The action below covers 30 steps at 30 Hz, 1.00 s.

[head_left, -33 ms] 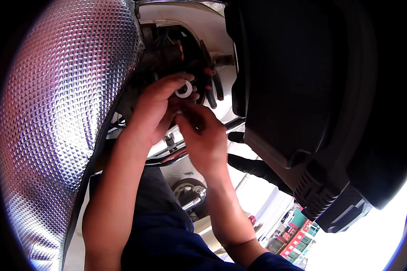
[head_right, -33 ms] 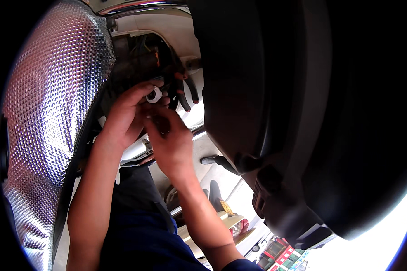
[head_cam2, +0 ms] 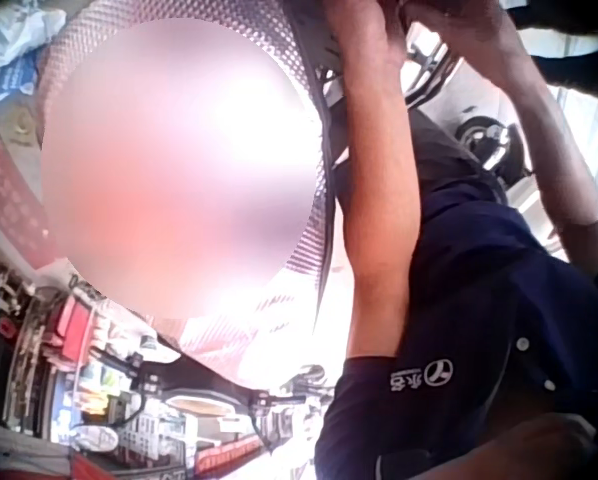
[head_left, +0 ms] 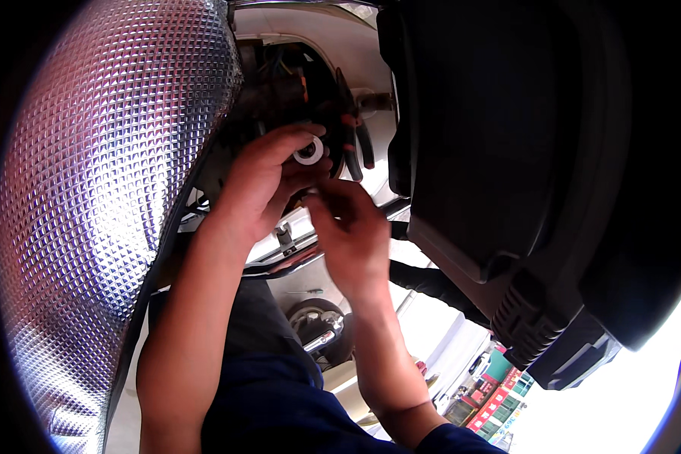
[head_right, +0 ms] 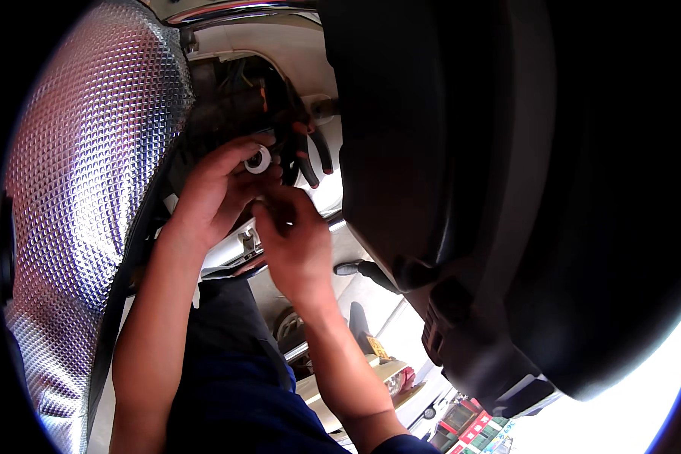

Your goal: The person works on the internal components of a white scooter, using a screwdriver to adjust parts and pliers to manipulate a small white cylindrical object. The person repeatedly handles the object, inserting and removing it from the scooter's body while standing in a workshop environment.

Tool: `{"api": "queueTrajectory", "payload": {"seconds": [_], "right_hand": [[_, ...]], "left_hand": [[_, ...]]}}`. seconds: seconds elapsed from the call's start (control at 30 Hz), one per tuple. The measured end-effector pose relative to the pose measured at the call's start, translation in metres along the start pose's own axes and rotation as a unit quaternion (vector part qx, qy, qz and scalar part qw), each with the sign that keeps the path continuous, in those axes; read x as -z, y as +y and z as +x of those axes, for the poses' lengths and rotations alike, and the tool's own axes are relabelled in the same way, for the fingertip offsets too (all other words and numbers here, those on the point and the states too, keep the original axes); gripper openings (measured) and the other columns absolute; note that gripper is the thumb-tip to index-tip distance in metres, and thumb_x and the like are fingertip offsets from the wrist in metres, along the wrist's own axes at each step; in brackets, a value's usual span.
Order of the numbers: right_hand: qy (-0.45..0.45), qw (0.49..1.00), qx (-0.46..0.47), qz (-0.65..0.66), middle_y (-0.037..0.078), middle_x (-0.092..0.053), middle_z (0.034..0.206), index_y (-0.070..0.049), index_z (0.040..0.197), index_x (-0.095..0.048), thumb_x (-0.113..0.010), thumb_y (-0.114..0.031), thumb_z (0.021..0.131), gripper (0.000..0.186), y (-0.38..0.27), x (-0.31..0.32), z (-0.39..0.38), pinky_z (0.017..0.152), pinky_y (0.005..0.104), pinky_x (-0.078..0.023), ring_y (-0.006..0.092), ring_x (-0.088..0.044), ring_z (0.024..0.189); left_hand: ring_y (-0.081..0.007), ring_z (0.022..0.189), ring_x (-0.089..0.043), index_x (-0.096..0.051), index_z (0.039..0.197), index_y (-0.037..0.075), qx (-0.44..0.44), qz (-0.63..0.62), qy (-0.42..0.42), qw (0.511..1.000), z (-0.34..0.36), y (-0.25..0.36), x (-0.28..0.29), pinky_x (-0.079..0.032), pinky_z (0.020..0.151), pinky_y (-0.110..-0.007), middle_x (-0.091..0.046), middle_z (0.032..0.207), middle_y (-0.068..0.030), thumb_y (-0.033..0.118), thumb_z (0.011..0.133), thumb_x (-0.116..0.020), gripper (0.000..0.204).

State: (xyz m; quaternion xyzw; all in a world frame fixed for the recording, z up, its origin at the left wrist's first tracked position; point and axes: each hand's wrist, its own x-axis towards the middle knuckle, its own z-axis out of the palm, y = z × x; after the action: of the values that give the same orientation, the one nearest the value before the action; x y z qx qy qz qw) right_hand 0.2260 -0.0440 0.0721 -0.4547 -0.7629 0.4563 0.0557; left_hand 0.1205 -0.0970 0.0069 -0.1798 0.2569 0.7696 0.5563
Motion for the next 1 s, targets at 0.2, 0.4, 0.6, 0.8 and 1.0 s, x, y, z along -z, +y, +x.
{"api": "queueTrajectory", "payload": {"seconds": [0.2,0.4,0.6,0.8,1.0], "right_hand": [[0.026,0.995,0.085,0.052,0.009,-0.066,0.094,0.002,0.110,-0.056,-0.063,-0.005,0.090,0.023,0.002,0.016,0.008,0.064,0.0231,-0.052,0.0101,-0.065,0.079],[0.077,0.986,0.138,-0.045,0.010,-0.068,0.090,0.002,0.112,-0.054,-0.064,-0.003,0.088,0.026,-0.005,0.004,0.006,0.063,0.0237,-0.053,0.0138,-0.069,0.075],[0.083,0.985,0.137,-0.064,0.008,-0.069,0.090,0.001,0.105,-0.059,-0.067,-0.002,0.086,0.021,-0.006,0.002,0.006,0.063,0.0250,-0.053,0.0144,-0.069,0.075],[0.085,0.982,0.165,-0.034,0.009,-0.069,0.092,0.000,0.109,-0.059,-0.066,0.001,0.085,0.025,0.008,0.004,0.010,0.068,0.0245,-0.053,0.0136,-0.069,0.076],[0.082,0.987,0.132,-0.047,0.009,-0.069,0.094,0.000,0.110,-0.059,-0.066,0.001,0.085,0.026,0.006,0.003,0.007,0.069,0.0241,-0.053,0.0133,-0.070,0.078]], "left_hand": [[-0.0122,0.072,-0.055,-0.065,0.108,-0.001,0.011,0.101,-0.136,0.985,0.015,-0.005,0.013,-0.043,0.065,-0.025,-0.063,0.088,-0.0038,0.022,0.093,-0.054,0.030],[-0.0113,0.081,-0.057,-0.062,0.116,-0.004,0.006,0.035,-0.161,0.986,0.014,-0.009,0.016,-0.042,0.068,-0.024,-0.064,0.093,-0.0037,0.023,0.097,-0.051,0.035],[-0.0100,0.080,-0.056,-0.062,0.117,-0.002,0.000,0.060,-0.186,0.981,0.014,-0.009,0.019,-0.042,0.068,-0.024,-0.064,0.095,-0.0031,0.024,0.098,-0.051,0.034],[-0.0075,0.075,-0.052,-0.062,0.116,-0.001,0.002,0.067,-0.189,0.980,0.013,-0.008,0.020,-0.039,0.065,-0.023,-0.062,0.089,-0.0017,0.024,0.098,-0.051,0.033],[-0.0074,0.075,-0.052,-0.062,0.115,-0.001,0.000,0.069,-0.190,0.979,0.014,-0.009,0.021,-0.039,0.064,-0.023,-0.062,0.089,-0.0018,0.023,0.098,-0.051,0.032]]}}
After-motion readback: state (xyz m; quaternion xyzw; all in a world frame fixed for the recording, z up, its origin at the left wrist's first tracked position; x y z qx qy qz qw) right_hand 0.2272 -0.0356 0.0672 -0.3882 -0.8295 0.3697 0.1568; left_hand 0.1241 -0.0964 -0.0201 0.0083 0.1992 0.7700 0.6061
